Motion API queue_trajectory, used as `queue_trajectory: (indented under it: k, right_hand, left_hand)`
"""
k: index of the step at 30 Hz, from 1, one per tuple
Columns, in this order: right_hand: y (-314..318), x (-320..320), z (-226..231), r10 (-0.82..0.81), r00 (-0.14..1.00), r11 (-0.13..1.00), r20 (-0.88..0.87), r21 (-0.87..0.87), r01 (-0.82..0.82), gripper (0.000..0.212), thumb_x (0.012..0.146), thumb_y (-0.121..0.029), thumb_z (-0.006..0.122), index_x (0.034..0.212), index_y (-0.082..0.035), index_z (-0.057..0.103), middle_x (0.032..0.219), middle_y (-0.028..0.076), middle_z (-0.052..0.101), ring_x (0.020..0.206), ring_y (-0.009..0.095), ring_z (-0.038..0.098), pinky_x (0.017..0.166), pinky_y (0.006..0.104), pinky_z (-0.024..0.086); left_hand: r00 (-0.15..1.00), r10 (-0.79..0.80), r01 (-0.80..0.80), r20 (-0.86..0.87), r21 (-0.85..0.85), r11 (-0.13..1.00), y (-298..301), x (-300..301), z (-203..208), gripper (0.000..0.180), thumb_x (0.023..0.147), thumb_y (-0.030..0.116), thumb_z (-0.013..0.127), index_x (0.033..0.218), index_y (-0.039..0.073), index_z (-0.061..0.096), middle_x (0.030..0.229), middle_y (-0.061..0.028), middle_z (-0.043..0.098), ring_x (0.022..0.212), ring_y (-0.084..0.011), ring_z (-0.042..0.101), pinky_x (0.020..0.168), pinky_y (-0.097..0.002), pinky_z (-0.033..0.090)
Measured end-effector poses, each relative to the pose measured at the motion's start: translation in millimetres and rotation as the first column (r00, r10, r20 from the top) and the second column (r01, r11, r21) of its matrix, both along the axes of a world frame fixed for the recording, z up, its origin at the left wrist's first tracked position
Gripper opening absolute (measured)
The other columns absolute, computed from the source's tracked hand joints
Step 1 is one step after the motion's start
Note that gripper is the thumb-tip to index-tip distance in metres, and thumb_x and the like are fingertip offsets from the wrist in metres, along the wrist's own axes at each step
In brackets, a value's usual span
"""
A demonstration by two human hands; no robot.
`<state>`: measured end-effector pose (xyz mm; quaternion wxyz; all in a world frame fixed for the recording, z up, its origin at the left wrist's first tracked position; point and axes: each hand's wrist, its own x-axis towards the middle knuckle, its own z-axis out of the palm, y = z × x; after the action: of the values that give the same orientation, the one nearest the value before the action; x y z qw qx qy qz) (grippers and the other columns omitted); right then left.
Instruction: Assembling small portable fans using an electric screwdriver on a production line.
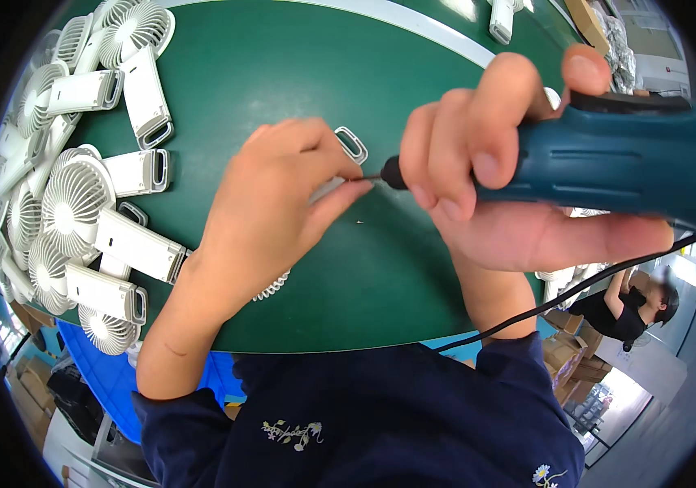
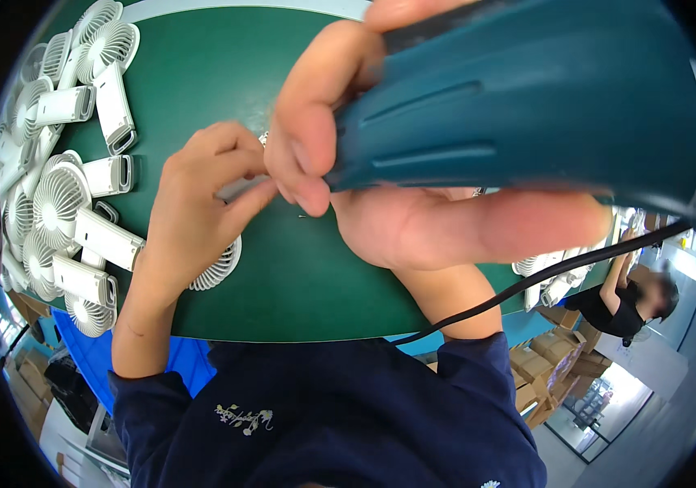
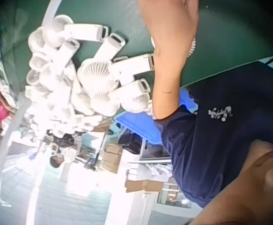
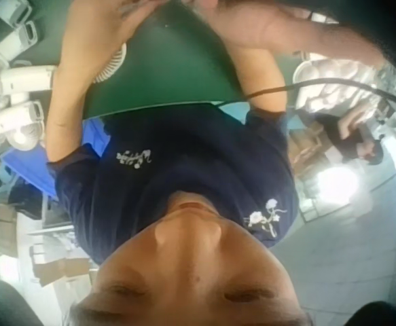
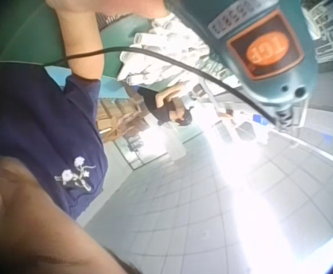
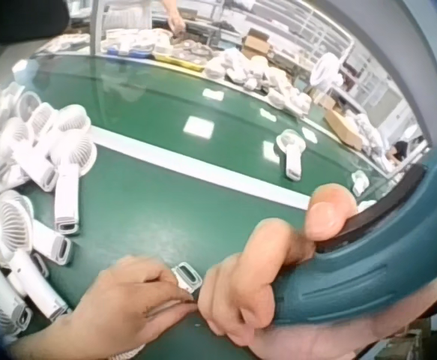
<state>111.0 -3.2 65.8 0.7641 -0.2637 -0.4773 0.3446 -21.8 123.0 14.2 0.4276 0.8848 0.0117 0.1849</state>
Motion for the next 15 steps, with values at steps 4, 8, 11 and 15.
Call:
queue_trajectory:
  k: [4,8,11,15]
  right_hand:
    - [8,-8,3,-0.177,0.982,0.983,0.069,-0.029,0.179,0.102,0.076,-0.09,0.045,0.146,-0.018,0.031,0.092,0.009,0.052,0.06,0.019,0.053,0.054,0.0354,0.045]
    - [19,-8,-6,-0.187,0.981,0.982,0.044,-0.014,0.188,0.114,0.065,-0.099,0.041,0.144,-0.017,0.034,0.086,0.011,0.054,0.057,0.019,0.053,0.051,0.0363,0.044]
    - [19,-8,-10,-0.276,0.939,0.943,0.205,-0.132,0.306,0.117,0.062,-0.101,0.04,0.144,-0.016,0.035,0.082,0.011,0.054,0.054,0.02,0.052,0.049,0.0362,0.044]
    - [26,0,-20,-0.259,0.949,0.96,0.182,-0.061,0.273,0.119,0.06,-0.103,0.035,0.143,-0.017,0.035,0.081,0.011,0.053,0.052,0.018,0.051,0.047,0.0358,0.043]
  left_hand:
    - [0.993,0.11,-0.116,-0.049,-0.146,0.983,-2,4,1,0.017,0.075,0.005,0.077,0.09,0.003,0.067,0.087,-0.0078,0.058,0.079,-0.0291,0.06,0.069,-0.037,0.048]
    - [0.987,0.137,-0.149,-0.089,-0.145,0.978,0,0,-2,0.025,0.075,0.003,0.075,0.098,0.002,0.065,0.094,-0.0097,0.058,0.08,-0.0311,0.062,0.07,-0.0384,0.05]
    - [0.986,0.143,-0.156,-0.091,-0.155,0.976,0,2,-5,0.026,0.075,0.002,0.075,0.099,0.002,0.064,0.095,-0.0103,0.058,0.081,-0.0323,0.062,0.071,-0.0394,0.051]
    - [0.982,0.152,-0.169,-0.113,-0.157,0.973,-1,3,-3,0.027,0.075,0.002,0.075,0.099,0.001,0.063,0.096,-0.0112,0.058,0.082,-0.0334,0.063,0.072,-0.04,0.051]
